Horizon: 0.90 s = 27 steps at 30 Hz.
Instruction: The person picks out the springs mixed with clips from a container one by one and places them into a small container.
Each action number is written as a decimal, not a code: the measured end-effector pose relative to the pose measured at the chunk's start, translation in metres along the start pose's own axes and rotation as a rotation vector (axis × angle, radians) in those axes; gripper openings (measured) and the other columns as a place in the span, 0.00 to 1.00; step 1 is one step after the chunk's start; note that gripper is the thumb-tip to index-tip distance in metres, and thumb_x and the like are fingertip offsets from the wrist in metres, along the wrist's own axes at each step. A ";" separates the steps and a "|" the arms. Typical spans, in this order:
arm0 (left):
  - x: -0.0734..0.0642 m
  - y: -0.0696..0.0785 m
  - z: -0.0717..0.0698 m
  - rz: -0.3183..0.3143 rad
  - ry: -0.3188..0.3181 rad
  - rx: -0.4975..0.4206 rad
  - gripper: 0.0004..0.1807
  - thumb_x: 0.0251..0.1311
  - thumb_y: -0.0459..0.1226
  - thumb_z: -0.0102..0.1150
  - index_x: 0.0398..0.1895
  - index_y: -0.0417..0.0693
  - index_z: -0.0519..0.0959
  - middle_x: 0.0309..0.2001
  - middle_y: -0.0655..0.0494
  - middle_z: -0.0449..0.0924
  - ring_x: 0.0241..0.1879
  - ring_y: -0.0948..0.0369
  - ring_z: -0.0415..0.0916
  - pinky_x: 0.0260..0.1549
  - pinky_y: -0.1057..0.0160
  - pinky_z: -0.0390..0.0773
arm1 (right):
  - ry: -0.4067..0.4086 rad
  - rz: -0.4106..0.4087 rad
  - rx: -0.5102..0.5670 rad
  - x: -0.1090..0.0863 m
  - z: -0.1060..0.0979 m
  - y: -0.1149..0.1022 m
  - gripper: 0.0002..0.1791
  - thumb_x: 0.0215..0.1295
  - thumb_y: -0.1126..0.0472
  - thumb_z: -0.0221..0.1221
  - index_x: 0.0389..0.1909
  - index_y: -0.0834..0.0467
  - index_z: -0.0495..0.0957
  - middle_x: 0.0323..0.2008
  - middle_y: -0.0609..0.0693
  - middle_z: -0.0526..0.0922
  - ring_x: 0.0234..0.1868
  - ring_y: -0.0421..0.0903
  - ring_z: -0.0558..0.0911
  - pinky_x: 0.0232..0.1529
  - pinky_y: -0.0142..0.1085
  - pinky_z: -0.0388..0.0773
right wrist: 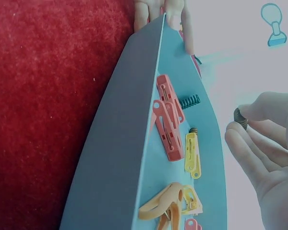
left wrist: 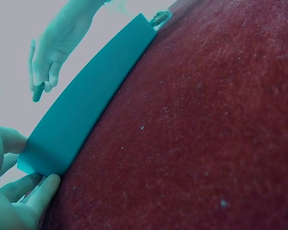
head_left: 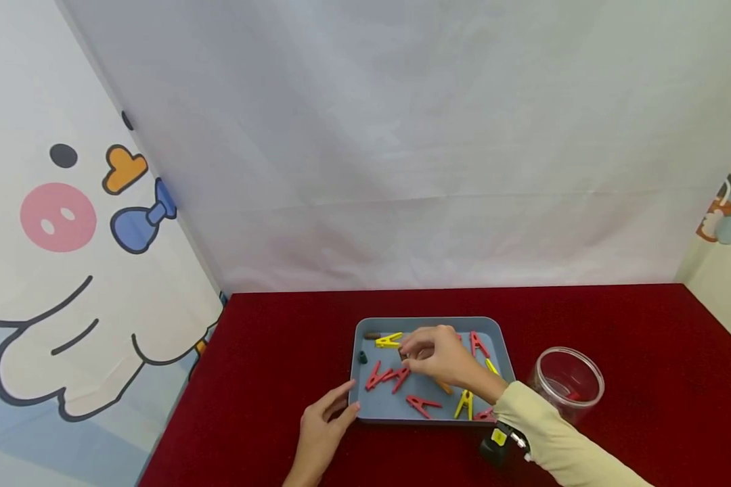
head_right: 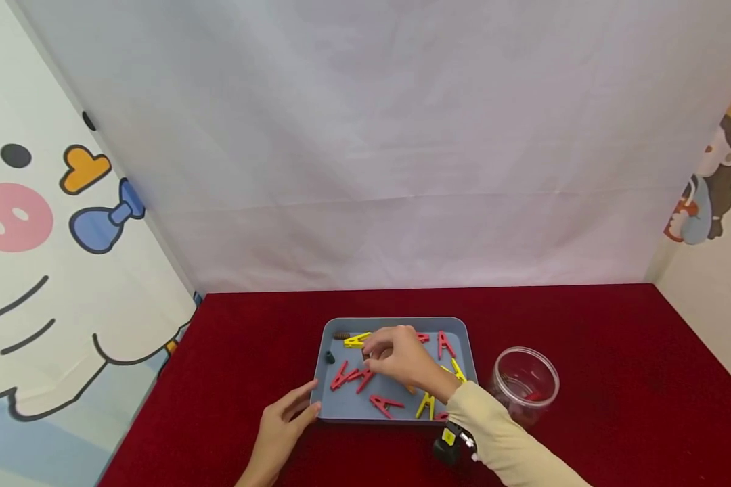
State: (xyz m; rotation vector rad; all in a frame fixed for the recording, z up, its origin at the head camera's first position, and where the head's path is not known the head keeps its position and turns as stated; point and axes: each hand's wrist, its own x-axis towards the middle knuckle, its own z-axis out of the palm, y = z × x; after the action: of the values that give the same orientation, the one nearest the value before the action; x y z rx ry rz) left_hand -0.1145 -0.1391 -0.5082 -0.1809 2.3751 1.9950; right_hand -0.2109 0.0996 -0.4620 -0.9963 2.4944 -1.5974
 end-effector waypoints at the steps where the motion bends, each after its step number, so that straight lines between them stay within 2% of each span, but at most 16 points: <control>1: 0.000 0.000 0.000 -0.001 -0.001 -0.004 0.23 0.59 0.41 0.64 0.59 0.51 0.77 0.63 0.45 0.68 0.58 0.48 0.70 0.45 0.59 0.77 | 0.002 0.001 -0.001 -0.001 0.000 -0.001 0.07 0.53 0.70 0.66 0.35 0.62 0.85 0.39 0.52 0.84 0.33 0.40 0.82 0.35 0.33 0.80; 11: 0.000 -0.001 -0.001 -0.007 -0.012 -0.028 0.24 0.60 0.41 0.63 0.60 0.51 0.76 0.63 0.45 0.67 0.57 0.50 0.70 0.44 0.60 0.78 | 0.030 0.022 0.045 -0.009 -0.006 -0.012 0.06 0.53 0.68 0.67 0.33 0.58 0.85 0.40 0.51 0.84 0.36 0.42 0.83 0.36 0.34 0.81; 14: 0.000 -0.001 -0.001 -0.005 -0.015 -0.027 0.24 0.60 0.40 0.63 0.60 0.50 0.76 0.63 0.45 0.67 0.58 0.50 0.70 0.44 0.60 0.78 | 0.041 0.032 0.046 -0.012 -0.009 -0.018 0.06 0.53 0.70 0.67 0.33 0.59 0.85 0.40 0.52 0.84 0.37 0.43 0.83 0.36 0.34 0.81; 20: 0.000 0.000 -0.001 -0.008 -0.017 -0.030 0.24 0.59 0.40 0.63 0.60 0.50 0.76 0.64 0.45 0.66 0.58 0.49 0.69 0.45 0.59 0.78 | 0.053 0.043 0.046 -0.019 -0.015 -0.030 0.07 0.53 0.73 0.65 0.34 0.64 0.84 0.42 0.58 0.83 0.39 0.52 0.82 0.37 0.39 0.81; 27: -0.001 -0.001 -0.001 -0.008 -0.016 -0.027 0.24 0.60 0.40 0.63 0.60 0.50 0.76 0.64 0.45 0.66 0.58 0.48 0.69 0.44 0.59 0.78 | 0.062 0.028 0.057 -0.027 -0.020 -0.023 0.07 0.55 0.68 0.67 0.35 0.64 0.84 0.43 0.54 0.83 0.41 0.46 0.82 0.39 0.35 0.80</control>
State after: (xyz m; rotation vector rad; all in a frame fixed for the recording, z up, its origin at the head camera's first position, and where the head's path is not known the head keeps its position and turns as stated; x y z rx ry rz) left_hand -0.1136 -0.1397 -0.5088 -0.1749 2.3350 2.0185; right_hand -0.1843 0.1232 -0.4417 -0.9153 2.4747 -1.7065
